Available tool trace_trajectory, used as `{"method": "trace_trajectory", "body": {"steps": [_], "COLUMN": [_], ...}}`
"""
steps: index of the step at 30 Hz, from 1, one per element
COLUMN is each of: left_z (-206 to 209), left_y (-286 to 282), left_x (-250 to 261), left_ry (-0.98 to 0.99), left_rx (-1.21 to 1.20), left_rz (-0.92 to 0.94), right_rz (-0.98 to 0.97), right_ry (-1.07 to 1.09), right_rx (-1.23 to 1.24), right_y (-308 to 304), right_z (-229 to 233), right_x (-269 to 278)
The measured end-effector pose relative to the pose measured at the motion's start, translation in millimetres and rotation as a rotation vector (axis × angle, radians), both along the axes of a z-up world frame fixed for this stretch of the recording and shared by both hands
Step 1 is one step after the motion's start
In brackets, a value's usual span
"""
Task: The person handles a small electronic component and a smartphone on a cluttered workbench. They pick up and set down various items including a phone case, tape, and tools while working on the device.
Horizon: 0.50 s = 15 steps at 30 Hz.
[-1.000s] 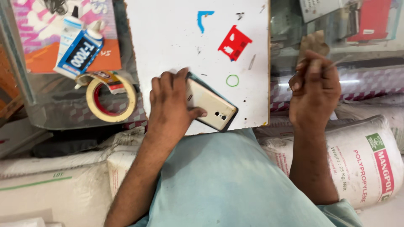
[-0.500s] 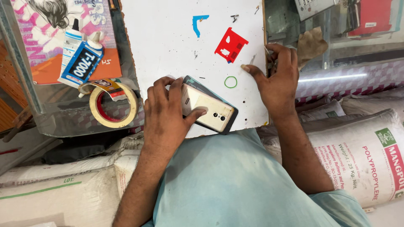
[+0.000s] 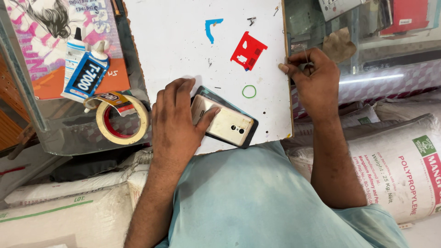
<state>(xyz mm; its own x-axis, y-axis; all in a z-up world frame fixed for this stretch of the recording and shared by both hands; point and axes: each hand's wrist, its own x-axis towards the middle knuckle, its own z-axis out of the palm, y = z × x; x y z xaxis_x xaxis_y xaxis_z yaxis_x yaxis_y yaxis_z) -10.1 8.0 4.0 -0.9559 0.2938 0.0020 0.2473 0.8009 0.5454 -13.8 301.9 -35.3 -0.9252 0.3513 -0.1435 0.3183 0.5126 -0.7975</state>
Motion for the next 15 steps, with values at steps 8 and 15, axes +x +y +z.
{"method": "trace_trajectory", "body": {"steps": [8,15], "left_z": [5,-4], "left_y": [16,16], "left_x": [-7,-7], "left_ry": [0.048,0.073], "left_rx": [0.022,0.027], "left_rz": [-0.059,-0.071], "right_rz": [0.166,0.298], "right_ry": [0.194,0.081], "right_rx": [0.279,0.431], "right_y": [-12,-30], "right_z": [20,22], "right_x": [27,43]}}
